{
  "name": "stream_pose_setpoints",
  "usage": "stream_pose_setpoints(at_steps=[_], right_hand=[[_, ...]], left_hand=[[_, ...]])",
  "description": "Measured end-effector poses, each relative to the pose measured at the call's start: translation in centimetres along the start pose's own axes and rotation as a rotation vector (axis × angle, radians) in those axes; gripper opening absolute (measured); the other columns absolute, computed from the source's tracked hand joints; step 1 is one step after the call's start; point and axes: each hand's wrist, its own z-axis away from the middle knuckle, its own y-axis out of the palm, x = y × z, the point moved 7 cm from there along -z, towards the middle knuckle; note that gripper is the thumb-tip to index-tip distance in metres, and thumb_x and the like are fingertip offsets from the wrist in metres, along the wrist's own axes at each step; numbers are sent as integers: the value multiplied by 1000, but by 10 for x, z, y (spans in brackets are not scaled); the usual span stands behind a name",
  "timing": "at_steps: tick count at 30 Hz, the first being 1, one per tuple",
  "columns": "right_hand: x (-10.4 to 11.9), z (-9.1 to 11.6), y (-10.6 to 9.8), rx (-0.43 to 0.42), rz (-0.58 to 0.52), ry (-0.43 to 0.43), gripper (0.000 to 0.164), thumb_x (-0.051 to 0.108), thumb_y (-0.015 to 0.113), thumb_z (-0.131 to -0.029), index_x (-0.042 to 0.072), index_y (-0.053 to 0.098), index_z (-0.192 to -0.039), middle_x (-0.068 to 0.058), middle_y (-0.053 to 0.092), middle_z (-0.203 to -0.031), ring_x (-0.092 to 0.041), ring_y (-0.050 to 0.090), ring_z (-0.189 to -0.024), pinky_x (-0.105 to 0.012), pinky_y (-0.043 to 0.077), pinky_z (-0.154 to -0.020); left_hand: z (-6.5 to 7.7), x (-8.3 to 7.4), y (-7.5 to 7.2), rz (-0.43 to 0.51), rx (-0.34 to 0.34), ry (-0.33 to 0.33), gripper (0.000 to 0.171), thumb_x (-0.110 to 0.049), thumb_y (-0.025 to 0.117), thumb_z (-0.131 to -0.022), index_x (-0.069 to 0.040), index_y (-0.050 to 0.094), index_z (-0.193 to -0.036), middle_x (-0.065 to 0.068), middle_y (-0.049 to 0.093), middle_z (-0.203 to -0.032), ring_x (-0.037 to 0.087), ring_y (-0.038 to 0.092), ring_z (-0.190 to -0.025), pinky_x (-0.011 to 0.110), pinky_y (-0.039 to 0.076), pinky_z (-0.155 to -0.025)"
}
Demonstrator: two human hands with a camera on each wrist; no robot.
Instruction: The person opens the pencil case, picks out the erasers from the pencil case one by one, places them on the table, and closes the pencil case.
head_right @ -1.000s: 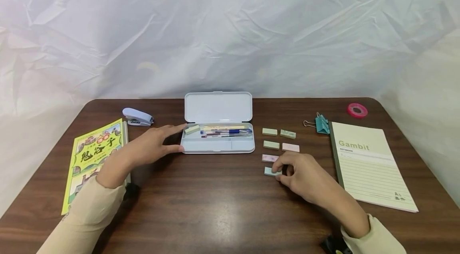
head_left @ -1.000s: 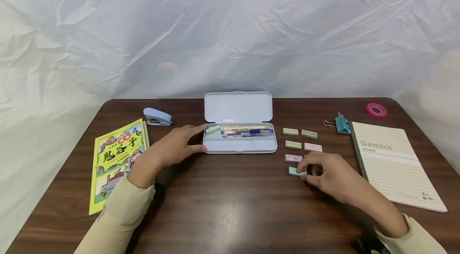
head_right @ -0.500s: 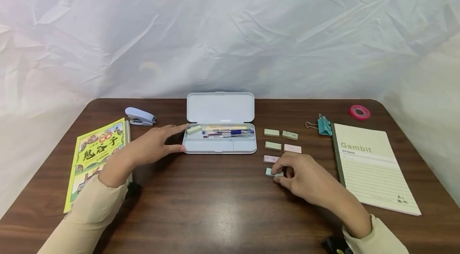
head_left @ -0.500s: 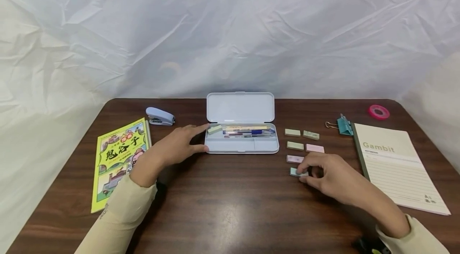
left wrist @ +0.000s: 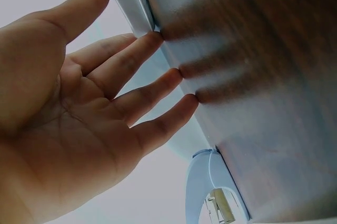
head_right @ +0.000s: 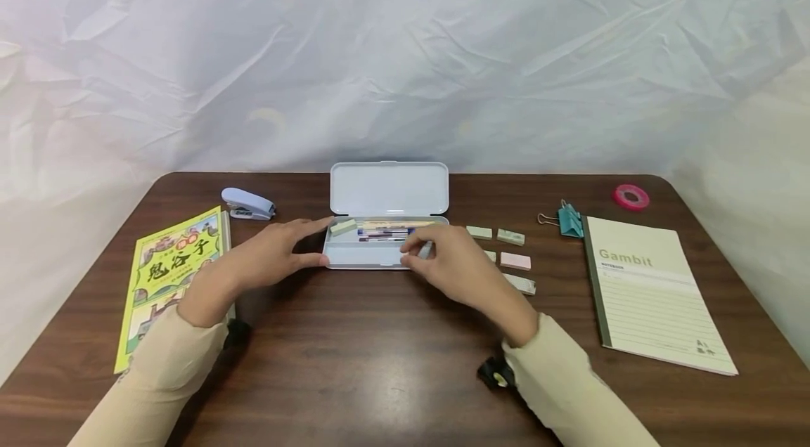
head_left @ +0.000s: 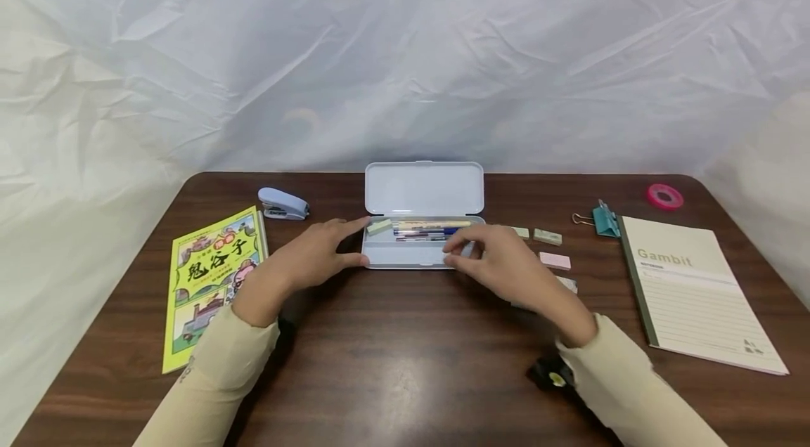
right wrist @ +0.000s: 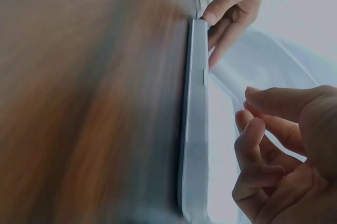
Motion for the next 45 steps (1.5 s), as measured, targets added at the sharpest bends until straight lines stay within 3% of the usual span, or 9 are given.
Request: stream_pose_setpoints(at_steps=[5,9,13,16,20,23,31,41,45], right_hand=[[5,-27,16,-16,-31,27,12,17,82,-107,13,88,-117,-5,85,-105,-12,55,-66,-29,48,-65],[10,-44,25,-31,-48,31,17,17,81,-107,12,87,-122,-8,87,-113,-12,50,-61,-29,46,-62],[8,-62,36,-48,-33,-24,19,23,81,-108,15,88,-124,-6,87,-126,-13,65,-76,-31,53,-72],[4,-78,47,-61,4,-51,19,27,81,-108,19,89,-124,-4,86,-131,-15,77,-100,-34,60,-84],[-3,-97,61,-74,64,-17,21,28,82,-107,23,89,-127,-1,84,-137,-18,79,-122,-42,65,-97],[-9,-109,69,-67,83,8,24,28,83,-107,25,88,-130,2,83,-139,-18,77,-126,-44,64,-101],[-3,-119,76,-48,138,19,27,23,82,-106,26,87,-133,3,81,-141,-19,78,-122,-43,64,-94],[6,-126,84,-17,251,15,21,22,83,-106,29,91,-124,5,78,-131,-21,78,-115,-49,67,-94],[8,-125,84,-19,256,18,19,22,82,-106,28,91,-123,3,78,-130,-20,77,-111,-49,67,-93]], left_hand=[[-15,21,13,-17,-26,19,81,-58,74,-110,-28,43,-179,21,59,-169,45,57,-157,66,49,-127],[-14,18,12,-22,-16,19,82,-57,74,-110,-26,42,-179,23,59,-168,45,60,-154,67,51,-125],[-6,5,4,-10,0,6,80,-52,75,-111,-24,43,-179,25,59,-168,47,59,-155,68,50,-125],[-1,-2,-2,2,14,2,78,-48,74,-112,-22,43,-179,28,58,-168,50,57,-156,69,48,-127],[-6,9,4,-4,-4,11,81,-52,75,-111,-25,43,-179,25,59,-168,46,59,-155,67,51,-126],[-10,15,8,-9,-13,18,82,-56,75,-110,-27,43,-179,23,60,-168,45,60,-156,66,51,-125],[-13,16,10,-34,0,1,82,-56,73,-111,-26,41,-180,25,56,-171,49,57,-157,68,51,-125],[-29,44,25,-31,-11,-19,86,-65,74,-106,-39,37,-180,13,53,-177,38,53,-164,61,48,-132],[-15,19,12,-11,2,-19,83,-57,74,-110,-29,40,-180,21,53,-175,44,52,-163,65,46,-132]])
